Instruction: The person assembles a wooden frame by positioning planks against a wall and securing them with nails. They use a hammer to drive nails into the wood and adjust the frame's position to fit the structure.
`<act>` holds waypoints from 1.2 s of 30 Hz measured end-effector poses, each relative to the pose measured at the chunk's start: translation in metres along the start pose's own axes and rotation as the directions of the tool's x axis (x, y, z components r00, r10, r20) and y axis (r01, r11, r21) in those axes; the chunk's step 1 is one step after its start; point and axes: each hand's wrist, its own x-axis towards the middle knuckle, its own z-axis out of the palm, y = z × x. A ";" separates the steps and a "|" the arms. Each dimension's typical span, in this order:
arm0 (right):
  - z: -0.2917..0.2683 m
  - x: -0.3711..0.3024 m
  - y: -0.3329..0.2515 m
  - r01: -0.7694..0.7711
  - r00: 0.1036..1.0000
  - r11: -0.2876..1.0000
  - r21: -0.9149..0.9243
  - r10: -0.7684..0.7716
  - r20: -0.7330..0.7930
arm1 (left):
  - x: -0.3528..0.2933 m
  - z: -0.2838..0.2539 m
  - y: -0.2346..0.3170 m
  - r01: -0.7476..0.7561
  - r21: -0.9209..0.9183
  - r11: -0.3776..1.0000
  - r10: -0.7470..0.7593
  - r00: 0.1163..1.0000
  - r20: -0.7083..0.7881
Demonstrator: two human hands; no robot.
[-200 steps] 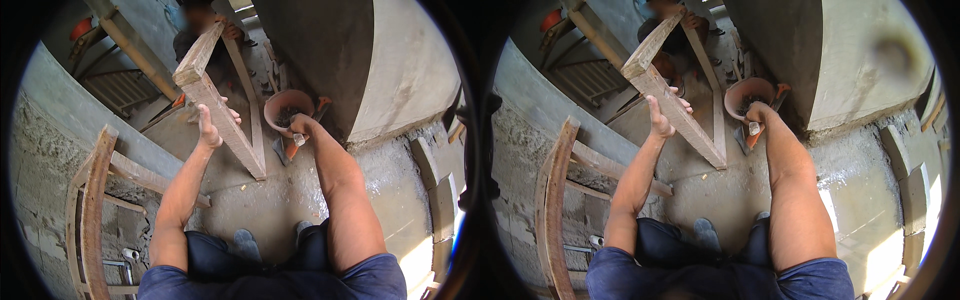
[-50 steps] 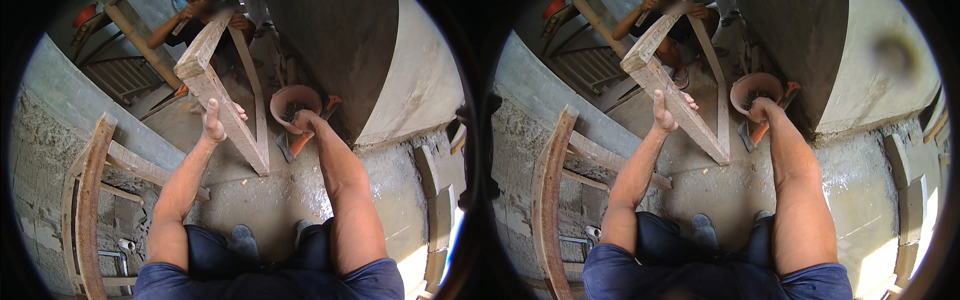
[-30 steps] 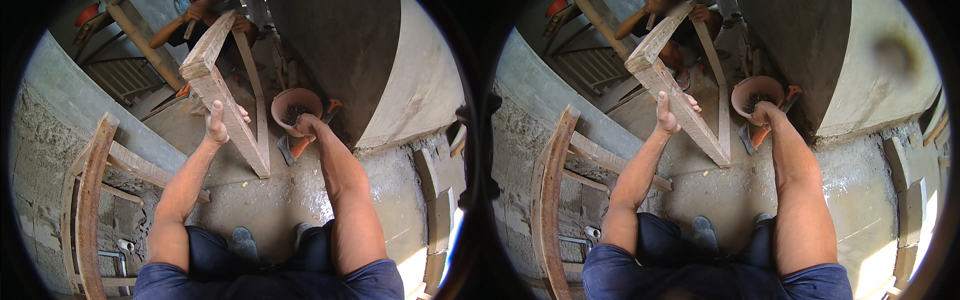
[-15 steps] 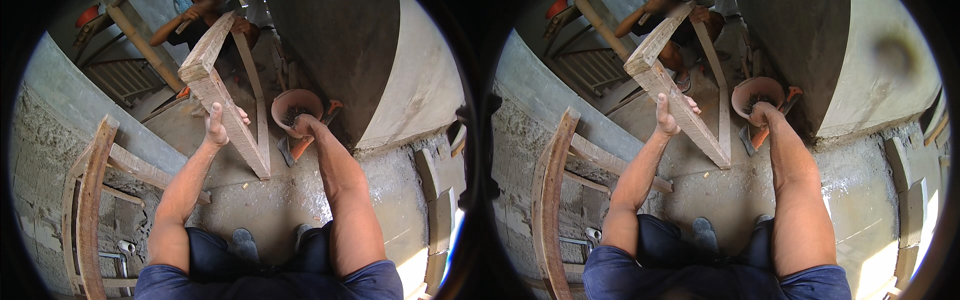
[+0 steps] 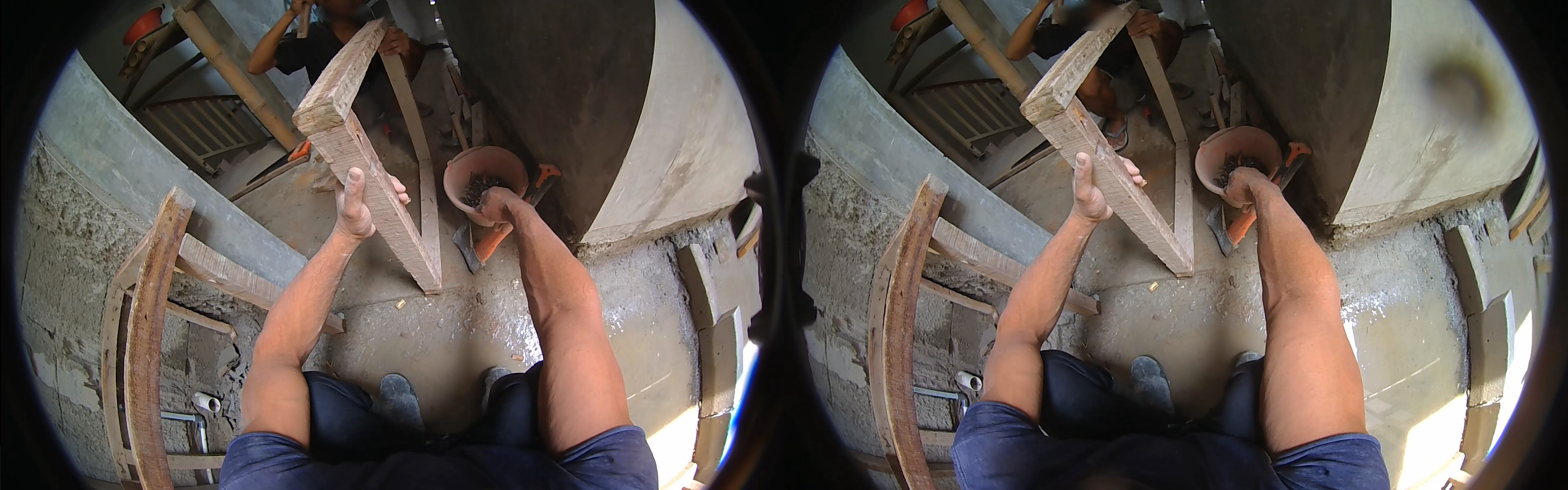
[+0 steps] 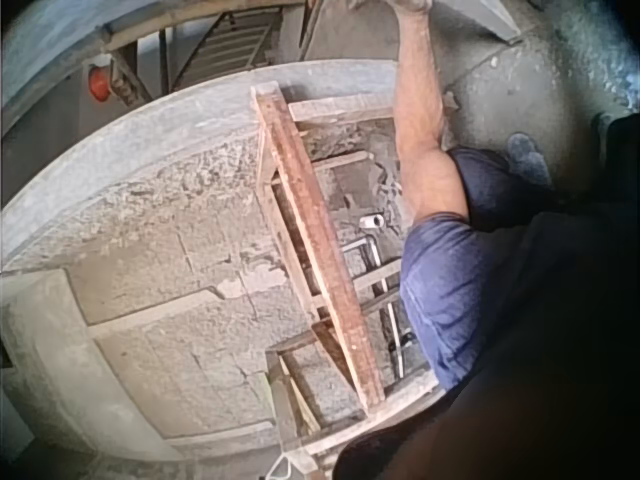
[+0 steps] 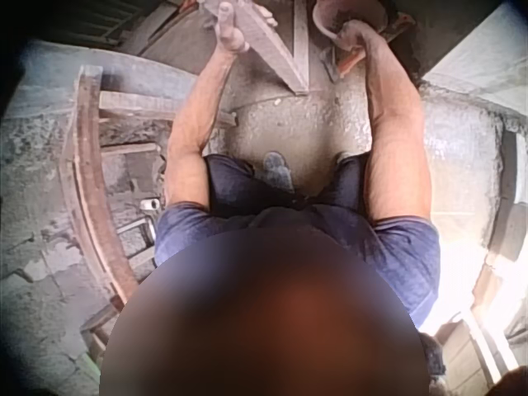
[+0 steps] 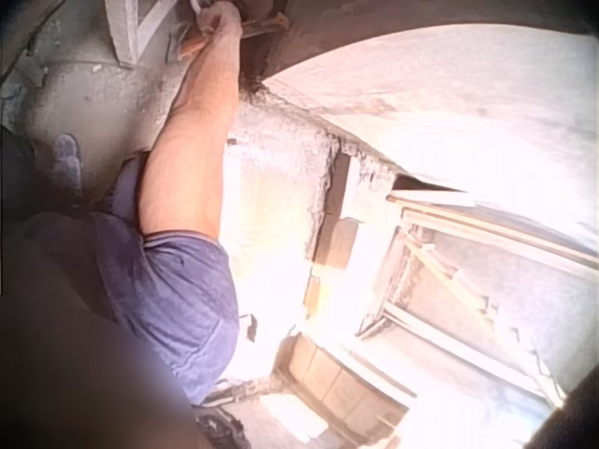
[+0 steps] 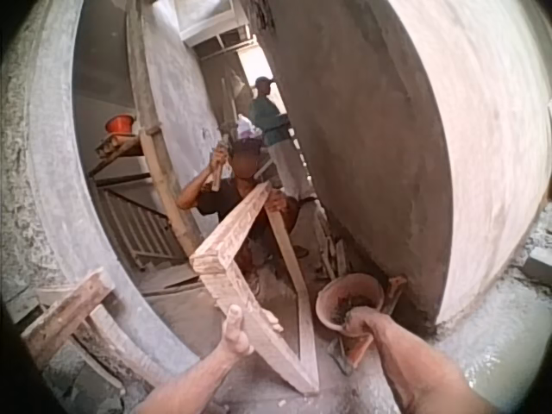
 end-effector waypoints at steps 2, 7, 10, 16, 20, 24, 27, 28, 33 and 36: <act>-0.002 -0.004 -0.004 0.003 1.000 1.000 -0.003 -0.003 -0.012 | 0.000 0.000 0.000 0.003 -0.006 1.000 -0.003 1.000 -0.001; -0.016 -0.024 -0.025 -0.044 0.999 0.997 -0.063 0.044 -0.002 | -0.002 0.001 -0.001 0.006 -0.011 1.000 -0.006 1.000 -0.005; -0.017 -0.026 -0.028 -0.010 1.000 0.993 -0.117 0.008 -0.019 | -0.002 0.000 -0.002 0.014 -0.044 0.999 -0.014 1.000 0.001; 0.004 0.007 0.003 0.036 0.999 0.998 -0.050 -0.036 -0.001 | -0.002 0.000 0.000 0.008 -0.023 1.000 -0.008 1.000 -0.003; 0.013 0.022 0.018 0.078 0.997 0.996 -0.053 -0.078 0.002 | -0.002 0.002 0.001 0.009 0.009 1.000 -0.009 1.000 -0.014; 0.009 0.013 0.012 0.003 1.000 1.000 -0.009 -0.003 -0.010 | -0.002 0.002 0.001 0.015 -0.007 1.000 -0.015 1.000 -0.006; 0.004 0.004 0.003 0.024 1.000 1.000 -0.004 -0.024 -0.014 | -0.002 0.001 0.001 0.017 -0.004 1.000 -0.017 1.000 -0.003; 0.003 0.002 0.002 0.017 1.000 1.000 -0.002 -0.017 -0.009 | -0.002 0.001 0.001 0.022 -0.008 1.000 -0.022 1.000 -0.002; 0.005 0.008 0.005 0.012 1.000 1.000 -0.026 -0.012 0.008 | -0.003 0.001 0.001 0.024 -0.013 1.000 -0.024 1.000 -0.009; 0.010 0.015 0.012 0.056 0.998 0.997 -0.048 -0.056 -0.002 | -0.002 0.002 0.001 0.012 0.002 1.000 -0.012 1.000 -0.006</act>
